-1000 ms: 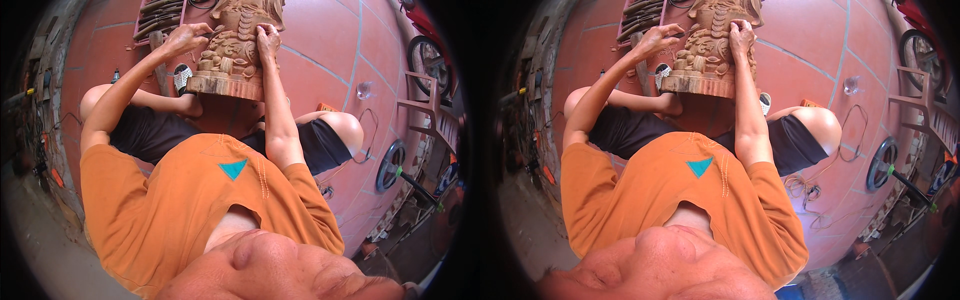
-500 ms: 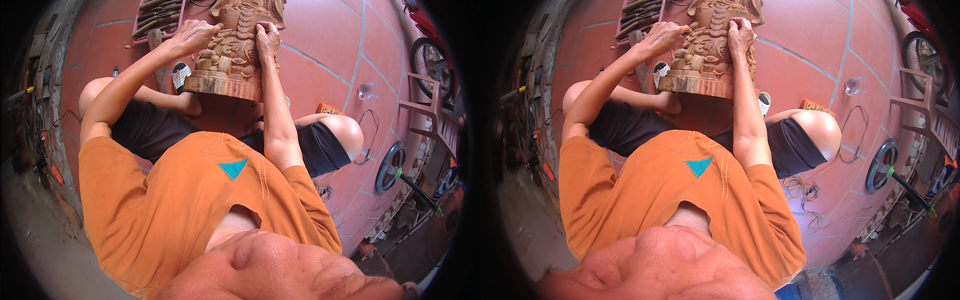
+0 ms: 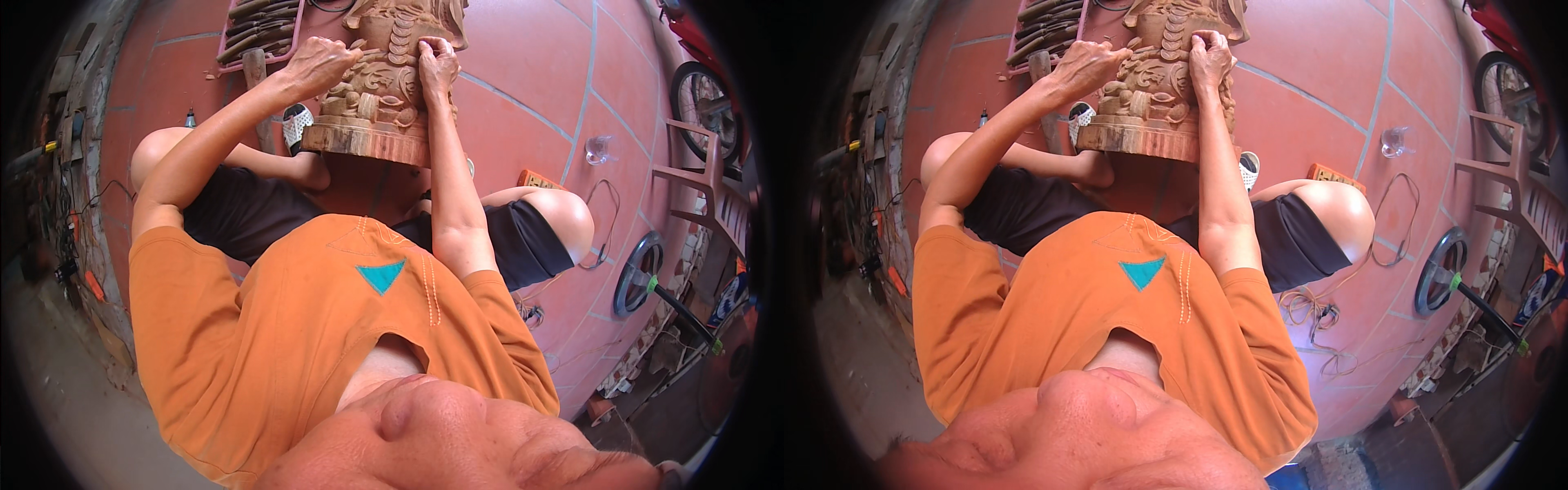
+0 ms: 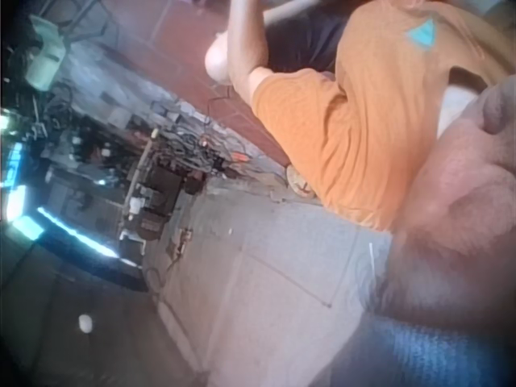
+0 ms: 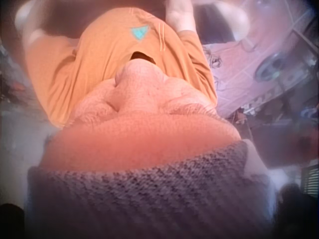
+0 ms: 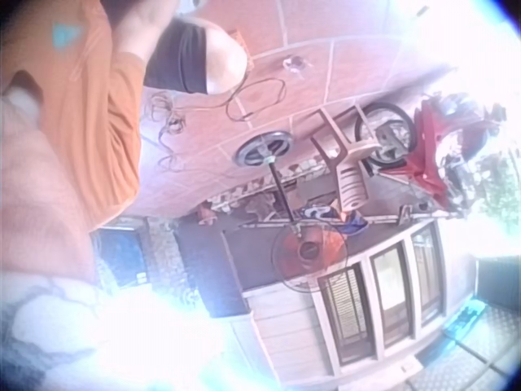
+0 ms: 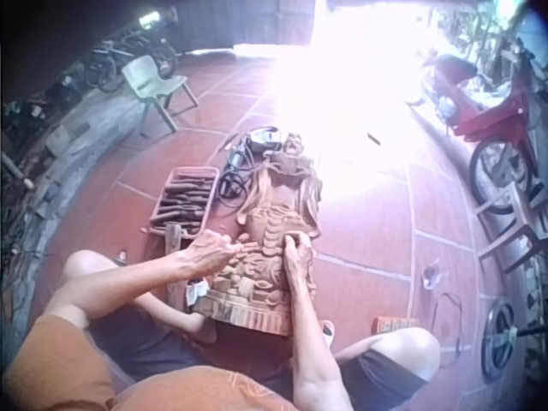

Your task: The person carves a wooden sculpture using a chisel and mallet. They hold the chisel against the wood and strike it with the mallet to shape the details of the figure.

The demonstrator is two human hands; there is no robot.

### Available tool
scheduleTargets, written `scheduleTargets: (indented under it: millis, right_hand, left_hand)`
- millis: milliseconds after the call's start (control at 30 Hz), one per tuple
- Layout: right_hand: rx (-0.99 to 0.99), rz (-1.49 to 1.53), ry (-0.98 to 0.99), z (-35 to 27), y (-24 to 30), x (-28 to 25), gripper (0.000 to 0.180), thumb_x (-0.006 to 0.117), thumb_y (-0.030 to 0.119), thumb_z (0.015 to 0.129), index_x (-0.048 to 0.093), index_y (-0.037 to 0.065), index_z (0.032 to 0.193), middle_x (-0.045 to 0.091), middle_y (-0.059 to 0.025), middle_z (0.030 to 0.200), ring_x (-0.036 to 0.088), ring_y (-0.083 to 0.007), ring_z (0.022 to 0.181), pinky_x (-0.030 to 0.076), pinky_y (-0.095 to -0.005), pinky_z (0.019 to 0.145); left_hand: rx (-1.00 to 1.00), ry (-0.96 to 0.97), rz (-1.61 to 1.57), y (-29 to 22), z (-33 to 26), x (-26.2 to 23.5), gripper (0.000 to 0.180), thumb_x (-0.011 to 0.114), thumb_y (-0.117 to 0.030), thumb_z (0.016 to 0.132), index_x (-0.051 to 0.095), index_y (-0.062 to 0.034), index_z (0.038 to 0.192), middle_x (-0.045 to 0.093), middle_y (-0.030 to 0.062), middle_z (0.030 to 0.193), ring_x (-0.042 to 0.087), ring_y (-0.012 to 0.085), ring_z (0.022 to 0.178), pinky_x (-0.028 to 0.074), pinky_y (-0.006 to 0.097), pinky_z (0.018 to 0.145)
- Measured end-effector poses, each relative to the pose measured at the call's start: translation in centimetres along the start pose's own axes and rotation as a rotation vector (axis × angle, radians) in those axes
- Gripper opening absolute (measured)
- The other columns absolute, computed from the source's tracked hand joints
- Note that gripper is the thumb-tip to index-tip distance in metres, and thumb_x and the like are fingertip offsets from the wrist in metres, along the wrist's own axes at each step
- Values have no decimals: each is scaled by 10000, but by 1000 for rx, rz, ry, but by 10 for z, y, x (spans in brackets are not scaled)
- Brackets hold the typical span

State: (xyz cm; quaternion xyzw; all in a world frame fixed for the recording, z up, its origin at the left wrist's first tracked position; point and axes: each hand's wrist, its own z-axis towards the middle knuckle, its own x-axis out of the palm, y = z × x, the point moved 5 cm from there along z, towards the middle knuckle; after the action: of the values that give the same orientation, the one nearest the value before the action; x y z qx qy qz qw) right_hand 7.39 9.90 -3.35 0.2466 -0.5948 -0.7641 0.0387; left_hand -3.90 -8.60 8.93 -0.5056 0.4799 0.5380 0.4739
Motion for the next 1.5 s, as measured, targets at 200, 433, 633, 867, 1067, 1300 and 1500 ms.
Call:
scheduleTargets:
  millis: [200,433,633,867,1067,1300,1500]
  right_hand:
    - [-73,-84,-27,0,5,-3,127,715,194,864,771,107,938,761,-65,900,722,-189,836,545,-333,785]
    - [-91,-124,-38,-1,9,-3,128,711,186,864,770,99,937,761,-68,909,721,-184,844,545,-331,786]
    - [-84,-81,-26,-1,5,-1,127,708,179,867,770,94,939,761,-72,907,719,-181,843,546,-330,790]
    - [-17,16,15,-1,-1,1,113,690,228,858,754,144,899,732,-41,948,679,-237,917,405,-398,888]
    - [-5,24,8,-1,0,-2,109,693,228,854,754,147,895,734,-34,943,682,-230,905,407,-392,891]
    - [-10,13,12,-2,2,2,107,690,226,855,755,153,899,734,-29,944,685,-219,888,408,-396,898]
    - [-3,-4,3,0,-1,0,107,690,227,854,752,152,899,734,-25,942,685,-224,887,406,-394,901]
  left_hand:
    - [21,18,-3,4,3,7,222,582,-84,853,673,-72,1055,672,196,751,701,347,683,551,440,568]
    - [-73,-38,-271,16,-6,18,291,619,-107,862,686,-72,1143,702,185,787,697,307,680,539,421,584]
    - [-402,46,-953,36,-16,47,312,658,-215,923,705,-89,1205,692,76,814,632,156,714,518,340,646]
    - [-444,47,-771,57,-16,30,330,677,-242,944,686,-141,1258,680,51,778,614,105,707,512,300,633]
    - [-222,57,-342,17,-9,-3,314,689,-214,824,738,-149,1127,716,207,890,692,400,818,555,482,737]
    - [-109,60,-121,17,-2,9,351,610,-105,827,705,-132,1164,691,208,783,690,392,766,535,506,649]
    - [-272,38,-401,15,-18,31,340,631,-175,900,658,-125,1235,691,211,767,686,401,742,528,495,714]
